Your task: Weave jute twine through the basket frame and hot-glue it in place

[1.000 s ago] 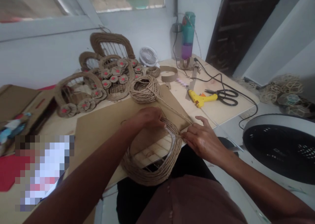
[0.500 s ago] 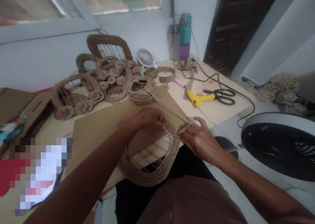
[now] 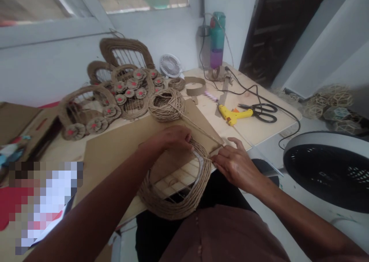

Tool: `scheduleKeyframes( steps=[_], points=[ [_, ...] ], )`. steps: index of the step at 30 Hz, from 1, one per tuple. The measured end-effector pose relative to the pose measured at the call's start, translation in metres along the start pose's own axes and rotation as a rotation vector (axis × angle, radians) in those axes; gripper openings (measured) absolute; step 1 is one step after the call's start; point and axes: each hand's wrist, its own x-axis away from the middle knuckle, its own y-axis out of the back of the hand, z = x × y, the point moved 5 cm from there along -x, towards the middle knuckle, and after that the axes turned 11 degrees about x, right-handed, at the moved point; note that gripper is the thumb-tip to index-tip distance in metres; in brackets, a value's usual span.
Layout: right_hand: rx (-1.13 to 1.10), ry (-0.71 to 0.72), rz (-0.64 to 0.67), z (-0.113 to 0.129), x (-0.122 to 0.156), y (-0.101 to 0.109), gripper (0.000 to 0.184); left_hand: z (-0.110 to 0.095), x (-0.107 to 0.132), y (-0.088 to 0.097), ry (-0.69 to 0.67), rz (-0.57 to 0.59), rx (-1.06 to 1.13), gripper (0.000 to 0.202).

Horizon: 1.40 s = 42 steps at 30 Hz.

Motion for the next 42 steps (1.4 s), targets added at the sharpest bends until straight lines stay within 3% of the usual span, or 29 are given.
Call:
scheduleKeyframes(
  steps=[5, 18, 26, 34, 42],
  points=[
    [-0.006, -0.01, -0.017, 0.001, 0.003, -0.001, 0.025, 0.0, 0.005, 0.0, -0.063, 0.02, 0.047, 0.024],
    [-0.036, 0.008, -0.045, 0.007, 0.0, 0.004, 0.023, -0.017, -0.006, -0.004, 0.031, 0.005, -0.088, 0.022],
    [-0.031, -0.005, -0.034, 0.009, 0.002, 0.003, 0.023, -0.012, 0.005, -0.004, -0.037, -0.016, -0.061, 0.028],
    [-0.033, -0.011, -0.026, 0.01, 0.004, 0.003, 0.024, -0.031, 0.002, -0.004, 0.012, 0.005, -0.153, 0.026],
    [-0.047, -0.005, -0.002, 0.015, 0.007, 0.0, 0.021, -0.035, 0.006, -0.003, 0.001, 0.035, -0.18, 0.027]
  ],
)
